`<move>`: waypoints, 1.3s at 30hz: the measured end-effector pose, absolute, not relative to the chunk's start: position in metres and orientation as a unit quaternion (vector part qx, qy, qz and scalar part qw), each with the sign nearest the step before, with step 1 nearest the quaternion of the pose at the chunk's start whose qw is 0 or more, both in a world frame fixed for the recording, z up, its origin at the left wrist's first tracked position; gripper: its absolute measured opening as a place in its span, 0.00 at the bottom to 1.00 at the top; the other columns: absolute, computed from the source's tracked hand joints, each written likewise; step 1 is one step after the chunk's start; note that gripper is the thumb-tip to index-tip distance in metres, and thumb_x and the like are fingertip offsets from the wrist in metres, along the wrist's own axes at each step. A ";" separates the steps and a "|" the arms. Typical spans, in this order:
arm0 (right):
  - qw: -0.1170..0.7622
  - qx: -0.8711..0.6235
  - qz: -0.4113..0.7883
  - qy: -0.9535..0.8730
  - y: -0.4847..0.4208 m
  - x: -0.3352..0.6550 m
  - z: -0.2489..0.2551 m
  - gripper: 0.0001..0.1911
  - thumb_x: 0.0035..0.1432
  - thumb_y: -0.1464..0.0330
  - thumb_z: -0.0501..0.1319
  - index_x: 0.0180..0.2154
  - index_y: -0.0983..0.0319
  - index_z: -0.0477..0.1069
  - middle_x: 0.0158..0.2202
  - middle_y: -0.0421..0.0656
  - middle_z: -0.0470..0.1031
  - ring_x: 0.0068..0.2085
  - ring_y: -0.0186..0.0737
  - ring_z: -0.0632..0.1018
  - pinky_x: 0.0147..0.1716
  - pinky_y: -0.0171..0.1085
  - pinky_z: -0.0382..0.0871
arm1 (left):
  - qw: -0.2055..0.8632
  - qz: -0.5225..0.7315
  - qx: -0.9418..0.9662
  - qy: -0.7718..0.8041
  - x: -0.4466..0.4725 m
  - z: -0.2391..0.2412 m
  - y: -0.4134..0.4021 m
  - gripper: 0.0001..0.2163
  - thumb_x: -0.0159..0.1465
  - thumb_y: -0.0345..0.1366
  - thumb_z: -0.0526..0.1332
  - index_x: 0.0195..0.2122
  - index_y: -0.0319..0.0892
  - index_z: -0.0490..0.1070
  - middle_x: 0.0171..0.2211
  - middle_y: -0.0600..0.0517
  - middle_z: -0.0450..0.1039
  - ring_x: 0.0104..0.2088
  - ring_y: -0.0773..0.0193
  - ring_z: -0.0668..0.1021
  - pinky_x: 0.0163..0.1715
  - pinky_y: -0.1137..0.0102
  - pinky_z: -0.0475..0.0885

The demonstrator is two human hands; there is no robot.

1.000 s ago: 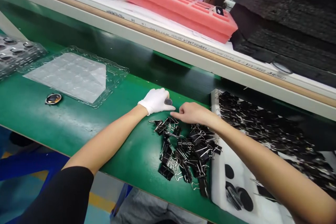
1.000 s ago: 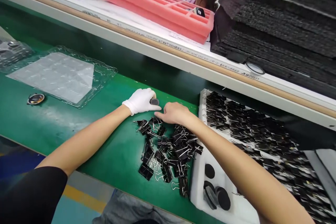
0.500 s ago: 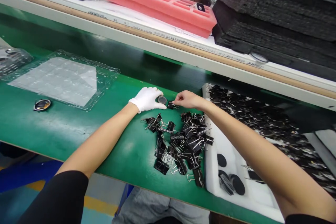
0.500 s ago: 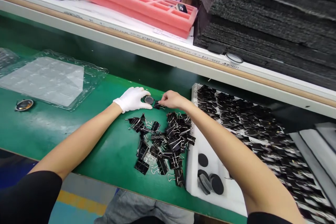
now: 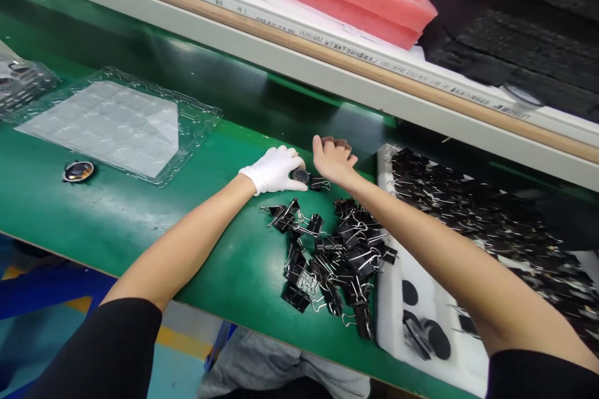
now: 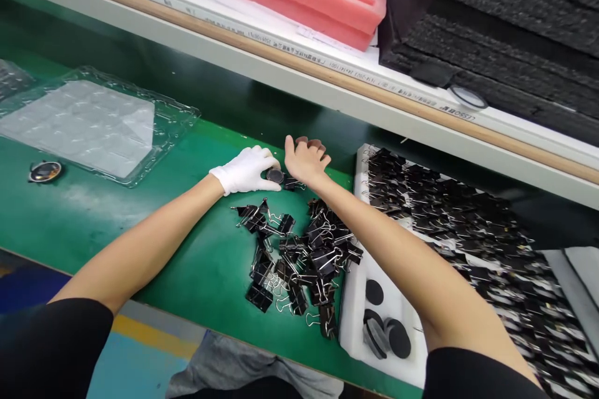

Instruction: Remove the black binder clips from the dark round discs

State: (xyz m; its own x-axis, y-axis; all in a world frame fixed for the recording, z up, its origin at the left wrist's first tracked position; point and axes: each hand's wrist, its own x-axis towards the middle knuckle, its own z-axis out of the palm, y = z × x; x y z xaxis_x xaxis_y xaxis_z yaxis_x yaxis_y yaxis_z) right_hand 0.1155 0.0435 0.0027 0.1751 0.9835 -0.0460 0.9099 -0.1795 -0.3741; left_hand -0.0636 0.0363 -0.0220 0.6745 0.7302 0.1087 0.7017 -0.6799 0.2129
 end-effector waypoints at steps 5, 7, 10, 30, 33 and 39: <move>0.129 -0.761 0.160 -0.615 0.041 0.115 -0.023 0.35 0.71 0.45 0.35 0.64 0.56 0.61 0.70 0.56 0.57 0.72 0.61 0.55 0.67 0.68 0.46 | 0.085 0.104 0.913 0.386 -0.063 -0.023 0.037 0.23 0.63 0.58 0.65 0.48 0.44 0.77 0.46 0.44 0.75 0.48 0.46 0.74 0.45 0.60 0.64; 0.149 -0.746 0.158 -0.630 0.039 0.121 -0.025 0.33 0.72 0.48 0.33 0.64 0.56 0.60 0.70 0.55 0.57 0.72 0.58 0.55 0.69 0.66 0.44 | 0.090 0.104 0.913 0.385 -0.062 -0.024 0.037 0.23 0.63 0.58 0.65 0.47 0.44 0.77 0.45 0.45 0.75 0.48 0.46 0.74 0.45 0.60 0.64; 0.167 -0.738 0.167 -0.632 0.037 0.128 -0.027 0.33 0.72 0.49 0.32 0.64 0.57 0.59 0.69 0.55 0.57 0.72 0.57 0.55 0.70 0.64 0.43 | 0.087 0.102 0.914 0.383 -0.057 -0.024 0.034 0.23 0.64 0.59 0.64 0.48 0.44 0.77 0.45 0.44 0.76 0.48 0.46 0.75 0.45 0.60 0.64; 0.144 -0.598 0.203 -0.762 0.022 0.140 0.038 0.18 0.68 0.54 0.54 0.50 0.56 0.73 0.55 0.50 0.74 0.60 0.58 0.71 0.63 0.63 0.61 | 0.029 0.122 0.859 0.496 -0.046 -0.015 0.012 0.34 0.62 0.63 0.60 0.56 0.38 0.74 0.50 0.36 0.74 0.50 0.40 0.74 0.48 0.53 0.65; 0.001 -0.442 0.319 -0.839 -0.005 0.151 0.069 0.11 0.59 0.61 0.65 0.43 0.55 0.79 0.50 0.44 0.78 0.55 0.53 0.75 0.62 0.55 0.66 | 0.038 0.141 0.892 0.428 -0.052 -0.015 0.010 0.40 0.62 0.60 0.62 0.71 0.46 0.59 0.69 0.37 0.60 0.60 0.37 0.68 0.53 0.52 0.63; -0.066 -0.389 0.330 -0.858 -0.031 0.159 0.062 0.03 0.56 0.65 0.70 0.34 0.55 0.82 0.41 0.42 0.79 0.48 0.47 0.79 0.54 0.45 0.71 | 0.044 0.096 0.906 0.410 -0.053 -0.015 0.013 0.38 0.64 0.57 0.60 0.71 0.46 0.57 0.62 0.37 0.67 0.58 0.37 0.69 0.54 0.50 0.60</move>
